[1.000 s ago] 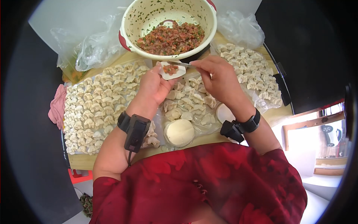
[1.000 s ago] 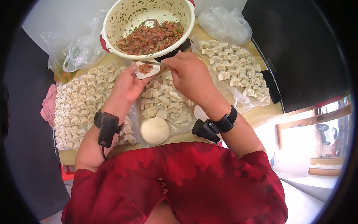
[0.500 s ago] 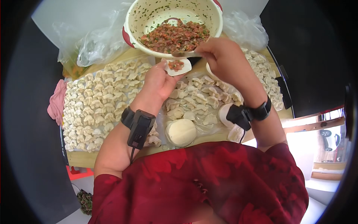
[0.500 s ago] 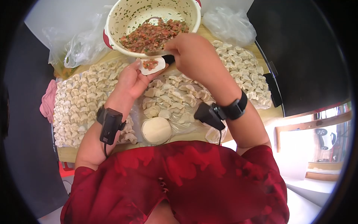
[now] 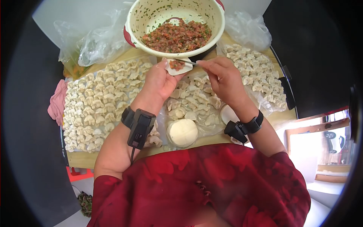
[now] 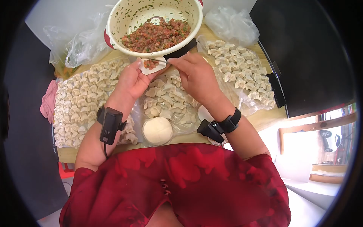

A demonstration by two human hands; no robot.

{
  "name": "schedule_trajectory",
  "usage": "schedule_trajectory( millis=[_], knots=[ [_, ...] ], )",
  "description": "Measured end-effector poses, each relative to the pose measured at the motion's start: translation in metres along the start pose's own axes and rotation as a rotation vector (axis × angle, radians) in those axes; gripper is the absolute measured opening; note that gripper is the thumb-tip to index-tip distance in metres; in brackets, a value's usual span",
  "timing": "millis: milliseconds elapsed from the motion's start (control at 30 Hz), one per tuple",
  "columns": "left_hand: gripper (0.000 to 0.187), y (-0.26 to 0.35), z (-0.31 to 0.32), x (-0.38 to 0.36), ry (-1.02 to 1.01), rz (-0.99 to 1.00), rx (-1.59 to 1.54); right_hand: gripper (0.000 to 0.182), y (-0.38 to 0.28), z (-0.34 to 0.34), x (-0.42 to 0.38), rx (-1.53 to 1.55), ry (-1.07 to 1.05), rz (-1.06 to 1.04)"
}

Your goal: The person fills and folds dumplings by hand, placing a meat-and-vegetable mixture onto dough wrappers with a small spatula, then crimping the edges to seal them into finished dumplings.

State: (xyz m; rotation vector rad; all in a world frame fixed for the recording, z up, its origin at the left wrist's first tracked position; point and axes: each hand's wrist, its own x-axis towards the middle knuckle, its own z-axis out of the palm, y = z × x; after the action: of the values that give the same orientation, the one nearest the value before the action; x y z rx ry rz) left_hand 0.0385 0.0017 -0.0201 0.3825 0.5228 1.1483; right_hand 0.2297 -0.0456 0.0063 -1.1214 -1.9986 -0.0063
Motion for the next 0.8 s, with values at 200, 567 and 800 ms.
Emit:
schedule_trajectory(
  millis=[200,567,800],
  knots=[
    [0.04,0.0,0.005,-0.004,0.05,0.007,0.036,0.025,0.013,0.007,0.005,0.053,0.048,0.067],
    [0.039,0.01,0.011,-0.031,0.134,-0.046,0.101,0.016,-0.003,0.0,-0.007,0.186,0.059,0.139],
    [0.04,0.021,0.015,-0.063,-0.074,-0.185,0.152,0.032,-0.035,-0.009,-0.019,0.523,-0.208,0.332]
  ],
)
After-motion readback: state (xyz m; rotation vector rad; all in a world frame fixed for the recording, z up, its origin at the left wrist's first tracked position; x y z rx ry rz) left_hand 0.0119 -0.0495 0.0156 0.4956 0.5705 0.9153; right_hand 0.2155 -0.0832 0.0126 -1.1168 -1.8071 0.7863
